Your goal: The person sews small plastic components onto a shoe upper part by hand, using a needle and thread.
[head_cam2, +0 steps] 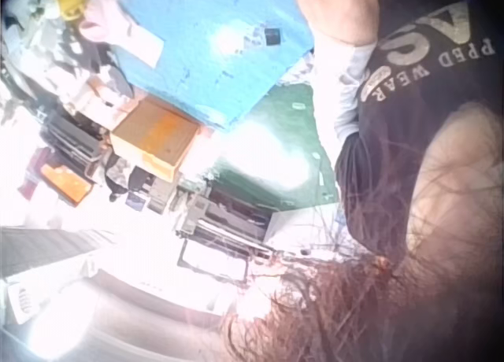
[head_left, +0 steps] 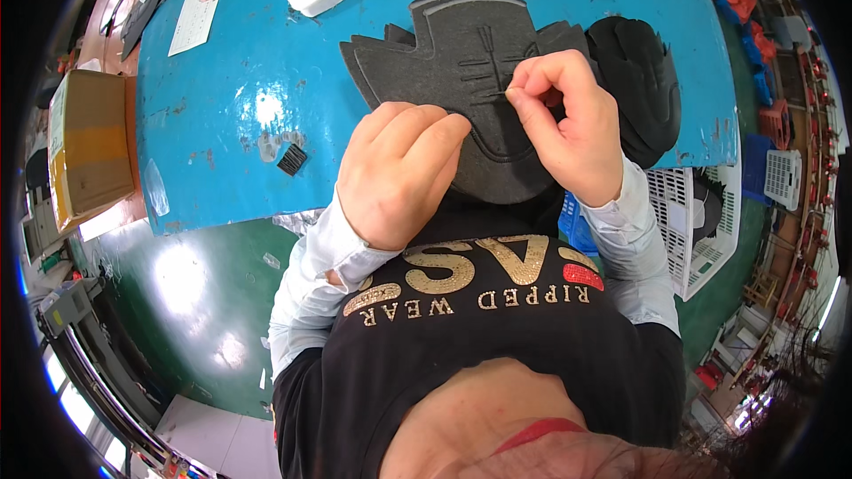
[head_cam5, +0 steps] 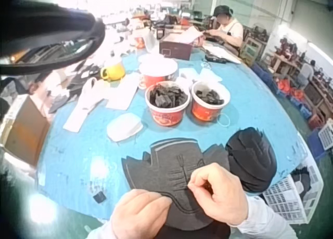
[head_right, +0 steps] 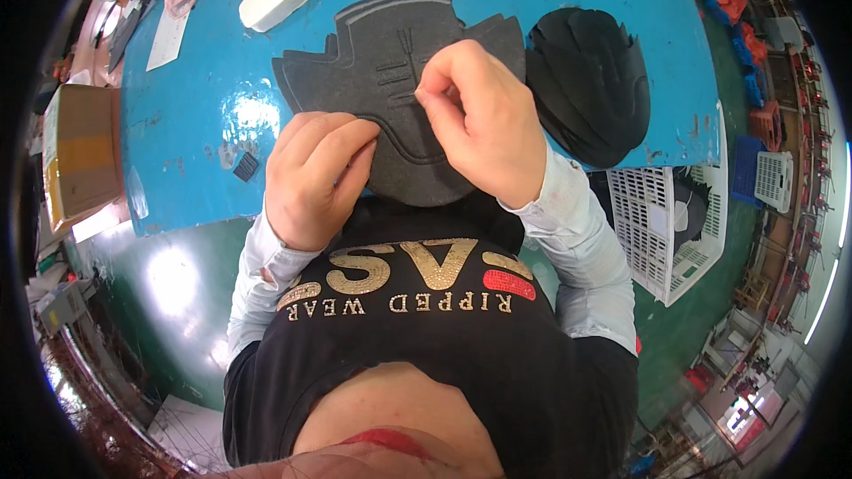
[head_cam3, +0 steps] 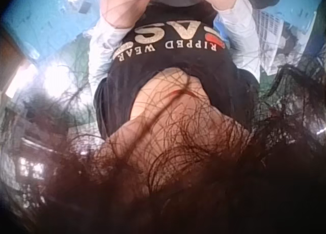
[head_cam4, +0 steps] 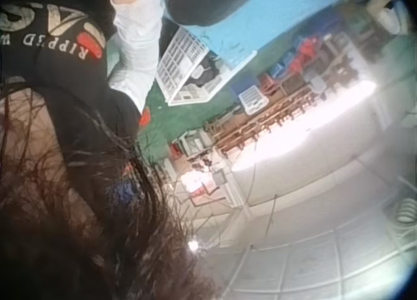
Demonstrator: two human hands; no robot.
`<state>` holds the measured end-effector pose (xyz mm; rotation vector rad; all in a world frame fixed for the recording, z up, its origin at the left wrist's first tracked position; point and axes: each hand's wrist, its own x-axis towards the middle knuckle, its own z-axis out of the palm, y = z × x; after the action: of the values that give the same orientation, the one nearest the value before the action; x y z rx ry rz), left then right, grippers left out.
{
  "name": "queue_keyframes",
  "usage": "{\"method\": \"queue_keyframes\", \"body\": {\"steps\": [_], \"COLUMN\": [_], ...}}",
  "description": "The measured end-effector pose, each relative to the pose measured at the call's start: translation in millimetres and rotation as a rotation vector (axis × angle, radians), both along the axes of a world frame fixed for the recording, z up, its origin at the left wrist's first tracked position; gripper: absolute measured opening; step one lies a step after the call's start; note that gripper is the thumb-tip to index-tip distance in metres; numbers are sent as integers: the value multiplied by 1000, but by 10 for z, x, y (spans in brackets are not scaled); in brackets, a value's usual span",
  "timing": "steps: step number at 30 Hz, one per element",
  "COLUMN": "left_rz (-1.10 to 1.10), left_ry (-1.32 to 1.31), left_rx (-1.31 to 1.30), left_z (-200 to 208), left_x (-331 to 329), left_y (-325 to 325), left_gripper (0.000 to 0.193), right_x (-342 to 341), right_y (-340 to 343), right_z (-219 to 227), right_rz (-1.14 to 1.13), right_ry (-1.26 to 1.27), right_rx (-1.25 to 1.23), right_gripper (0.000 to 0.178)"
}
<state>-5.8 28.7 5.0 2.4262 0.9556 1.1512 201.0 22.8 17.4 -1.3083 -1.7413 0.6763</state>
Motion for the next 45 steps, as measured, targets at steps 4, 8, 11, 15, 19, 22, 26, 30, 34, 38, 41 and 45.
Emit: {"method": "queue_keyframes", "body": {"steps": [4, 8, 11, 15, 19, 22, 26, 30, 34, 38, 41, 45], "left_rz": [-1, -2, 54, -4, 18, 27, 83, 104, 89, 73, 61, 54], "left_ry": [3, 32, 195, 313, 339, 330, 272, 263, 327, 431, 340, 207], "left_rx": [-39, -61, -75, -42, -54, -47, -31, -61, -34, -26, -7, 8], "left_z": [9, 38, 141, 122, 121, 119, 84, 68, 93, 130, 85, -23], "left_x": [5, 18, 80, 139, 137, 136, 149, 132, 140, 146, 130, 44], "left_y": [0, 12, 23, 95, 71, 65, 50, 33, 38, 11, 35, 7], "left_gripper": [26, 26, 30, 36, 37, 36, 36, 35, 35, 35, 36, 35], "right_x": [-38, -33, -36, -62, 29, 45, 31, 42, 37, 12, 22, 96], "right_y": [73, 102, 114, 125, 41, 67, 64, 84, 97, 93, 85, -112], "right_z": [-68, -95, -97, -82, -21, -69, -147, -163, -164, -174, -207, -172], "right_rz": [42, 60, 67, 56, -45, 44, 38, 58, 66, 59, 66, -133], "right_ry": [-83, -120, -166, -241, -136, -296, -331, -326, -387, -443, -438, -168], "right_rx": [117, 156, 203, 269, 249, 308, 361, 388, 424, 449, 463, 435], "right_gripper": [20, 22, 22, 22, 25, 30, 30, 27, 22, 20, 24, 38]}}
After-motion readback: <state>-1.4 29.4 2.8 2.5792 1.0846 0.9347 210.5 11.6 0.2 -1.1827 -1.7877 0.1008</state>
